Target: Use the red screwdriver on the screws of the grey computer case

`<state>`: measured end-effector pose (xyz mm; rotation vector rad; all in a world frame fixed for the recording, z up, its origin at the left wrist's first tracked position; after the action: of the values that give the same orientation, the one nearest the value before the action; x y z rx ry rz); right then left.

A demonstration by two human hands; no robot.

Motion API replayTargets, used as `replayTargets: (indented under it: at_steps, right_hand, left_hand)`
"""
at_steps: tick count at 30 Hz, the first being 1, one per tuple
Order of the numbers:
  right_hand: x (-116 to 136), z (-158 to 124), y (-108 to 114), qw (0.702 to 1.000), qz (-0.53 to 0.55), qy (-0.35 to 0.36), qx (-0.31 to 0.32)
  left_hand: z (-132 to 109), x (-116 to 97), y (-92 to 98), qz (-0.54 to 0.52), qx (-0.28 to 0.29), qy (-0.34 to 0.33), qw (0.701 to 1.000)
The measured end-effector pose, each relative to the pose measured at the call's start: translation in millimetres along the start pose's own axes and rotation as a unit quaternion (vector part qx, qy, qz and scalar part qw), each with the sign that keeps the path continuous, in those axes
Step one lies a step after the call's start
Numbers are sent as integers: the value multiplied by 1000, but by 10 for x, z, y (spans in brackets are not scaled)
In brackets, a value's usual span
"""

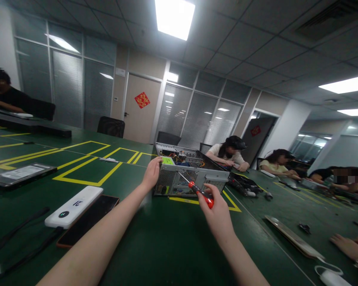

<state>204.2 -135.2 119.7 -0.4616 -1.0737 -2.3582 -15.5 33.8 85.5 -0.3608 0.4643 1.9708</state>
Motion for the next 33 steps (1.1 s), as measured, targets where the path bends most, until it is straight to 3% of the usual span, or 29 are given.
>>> replayTargets:
  at_steps: [5, 12, 17, 25, 33]
  right_hand:
    - [144, -34, -29, 996, 17, 84, -19]
    - [271, -110, -183, 990, -7, 141, 29]
    - [256, -102, -172, 992, -22, 122, 34]
    - [26, -67, -117, 997, -66, -12, 49]
    - [-16, -51, -76, 994, -103, -12, 34]
  left_hand:
    - [0, 0, -3, -2, -5, -6, 1000]
    - [-3, 2, 2, 1, -11, -14, 1000]
    - [-2, -2, 5, -1, -11, -11, 1000]
    - [-2, -1, -2, -1, -6, -6, 1000]
    - [-4, -8, 7, -8, -8, -8, 1000]
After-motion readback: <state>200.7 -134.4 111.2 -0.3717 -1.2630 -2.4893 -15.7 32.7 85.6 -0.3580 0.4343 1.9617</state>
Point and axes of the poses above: each hand's wrist, its own z-axis towards the middle knuckle, its own y-axis out of the back of the hand, x = y × z, the point moved 10 cm from there along z, towards the middle knuckle, and after that the axes turned 2 degrees about z, right-handed, at the moved point
